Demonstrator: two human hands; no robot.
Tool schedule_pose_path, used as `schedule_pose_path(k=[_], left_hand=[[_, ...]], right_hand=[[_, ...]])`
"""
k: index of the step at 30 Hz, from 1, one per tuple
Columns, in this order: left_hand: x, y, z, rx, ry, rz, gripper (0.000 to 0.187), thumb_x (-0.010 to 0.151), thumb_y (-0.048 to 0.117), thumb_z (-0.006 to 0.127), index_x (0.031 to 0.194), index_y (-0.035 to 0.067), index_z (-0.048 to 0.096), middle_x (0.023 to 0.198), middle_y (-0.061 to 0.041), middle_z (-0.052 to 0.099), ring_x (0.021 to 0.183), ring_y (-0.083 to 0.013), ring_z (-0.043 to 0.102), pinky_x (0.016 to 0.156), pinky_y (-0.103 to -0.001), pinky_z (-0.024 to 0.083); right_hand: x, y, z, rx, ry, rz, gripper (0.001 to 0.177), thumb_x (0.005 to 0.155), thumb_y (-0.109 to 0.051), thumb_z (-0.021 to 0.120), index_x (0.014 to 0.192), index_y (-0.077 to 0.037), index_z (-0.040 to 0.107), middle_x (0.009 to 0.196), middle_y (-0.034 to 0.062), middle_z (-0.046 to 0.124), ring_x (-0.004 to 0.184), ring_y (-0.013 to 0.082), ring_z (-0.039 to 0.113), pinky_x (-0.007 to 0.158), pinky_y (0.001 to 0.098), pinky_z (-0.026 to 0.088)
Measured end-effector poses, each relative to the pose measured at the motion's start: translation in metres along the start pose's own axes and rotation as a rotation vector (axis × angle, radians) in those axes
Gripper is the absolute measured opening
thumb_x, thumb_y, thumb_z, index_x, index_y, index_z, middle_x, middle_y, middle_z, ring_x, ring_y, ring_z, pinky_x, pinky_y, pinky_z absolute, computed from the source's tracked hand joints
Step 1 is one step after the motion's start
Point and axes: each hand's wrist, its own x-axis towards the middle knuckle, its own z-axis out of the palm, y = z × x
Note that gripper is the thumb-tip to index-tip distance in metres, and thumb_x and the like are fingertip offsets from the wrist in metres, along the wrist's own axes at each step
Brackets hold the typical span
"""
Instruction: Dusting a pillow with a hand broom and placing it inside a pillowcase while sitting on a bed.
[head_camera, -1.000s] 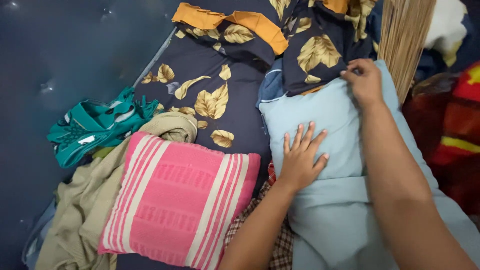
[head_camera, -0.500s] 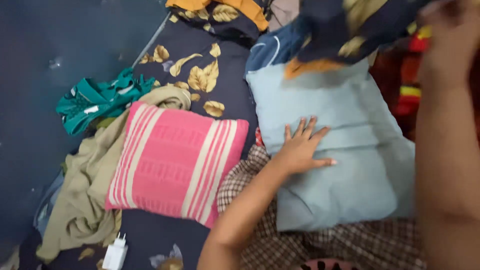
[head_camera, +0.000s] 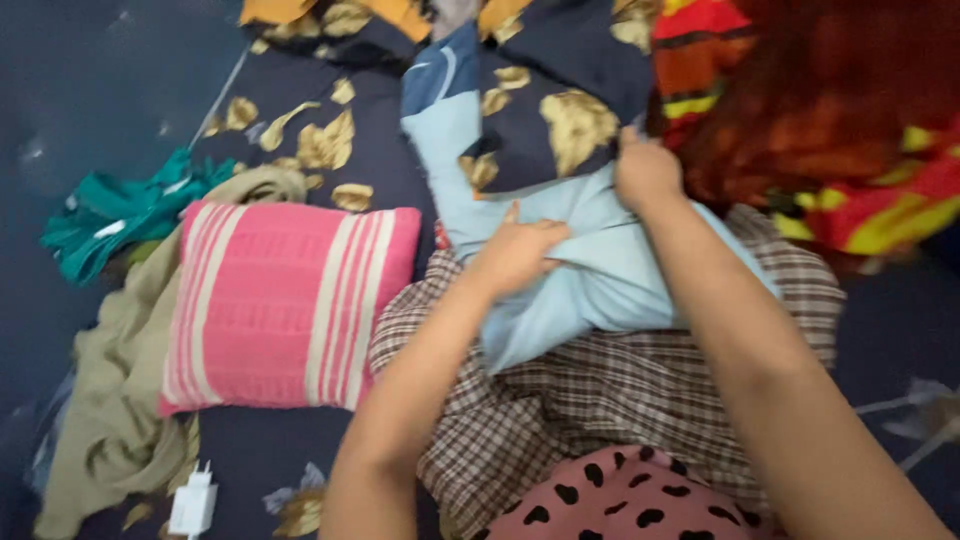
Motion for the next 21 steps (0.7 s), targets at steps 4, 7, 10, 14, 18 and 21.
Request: schedule_pose_path(k=[4, 7, 10, 14, 18, 21], left_hand=[[-0.018, 0.01, -0.053, -0.167, 0.035, 0.212, 0.051, 0.081, 0.017, 0.076, 0.129, 0.011, 0.063, 0.133, -0.011, 0.067, 0.127, -0.0323, 0.06, 0.116, -0.068, 0.021], [-0.054, 0.033, -0.109, -0.272, -0.032, 0.09, 0.043, 0.08, 0.013, 0.073, 0.123, 0.012, 0.068, 0.118, -0.008, 0.075, 0.116, -0.0292, 0.068, 0.123, -0.063, 0.02], [-0.066, 0.032, -0.126, -0.323, -0.063, 0.151, 0.02, 0.09, 0.018, 0.075, 0.107, 0.009, 0.072, 0.1, -0.011, 0.076, 0.106, -0.0278, 0.074, 0.131, -0.052, 0.033], [-0.049, -0.013, -0.068, -0.597, -0.006, -0.116, 0.041, 0.09, 0.04, 0.074, 0.11, 0.005, 0.067, 0.123, -0.016, 0.07, 0.116, -0.0357, 0.066, 0.102, -0.046, 0.049], [-0.018, -0.061, 0.017, -0.18, 0.238, -0.884, 0.072, 0.091, 0.062, 0.067, 0.13, 0.003, 0.055, 0.125, -0.025, 0.062, 0.117, -0.0436, 0.061, 0.091, -0.052, 0.047], [-0.003, -0.114, 0.068, -0.237, 0.375, -0.881, 0.049, 0.1, 0.048, 0.055, 0.125, 0.006, 0.059, 0.117, -0.024, 0.066, 0.113, -0.0433, 0.064, 0.09, -0.054, 0.047]], right_hand=[[-0.004, 0.007, -0.041, 0.004, -0.092, -0.068, 0.034, 0.095, -0.013, 0.05, 0.126, -0.001, 0.057, 0.107, 0.0336, 0.067, 0.098, 0.0522, 0.066, 0.084, 0.0593, 0.051], [-0.021, -0.002, -0.09, -0.034, -0.223, -0.225, 0.032, 0.095, -0.02, 0.056, 0.121, -0.001, 0.058, 0.102, 0.032, 0.069, 0.096, 0.0508, 0.066, 0.084, 0.0585, 0.051], [-0.057, -0.018, -0.148, -0.069, -0.22, -0.346, 0.029, 0.095, -0.023, 0.06, 0.112, 0.001, 0.058, 0.096, 0.0321, 0.069, 0.095, 0.0503, 0.066, 0.084, 0.0585, 0.051], [-0.087, -0.001, -0.123, 0.037, -0.048, -0.268, 0.027, 0.098, -0.026, 0.06, 0.112, -0.002, 0.058, 0.091, 0.0313, 0.068, 0.089, 0.0517, 0.065, 0.079, 0.0608, 0.05], [-0.093, 0.027, -0.071, 0.056, 0.016, -0.181, 0.028, 0.098, -0.026, 0.06, 0.109, -0.001, 0.057, 0.087, 0.0305, 0.068, 0.081, 0.0506, 0.066, 0.073, 0.0598, 0.051], [-0.105, 0.018, -0.076, 0.144, 0.142, -0.241, 0.028, 0.102, -0.028, 0.062, 0.106, 0.0, 0.057, 0.088, 0.0286, 0.069, 0.084, 0.0501, 0.065, 0.073, 0.0595, 0.05]])
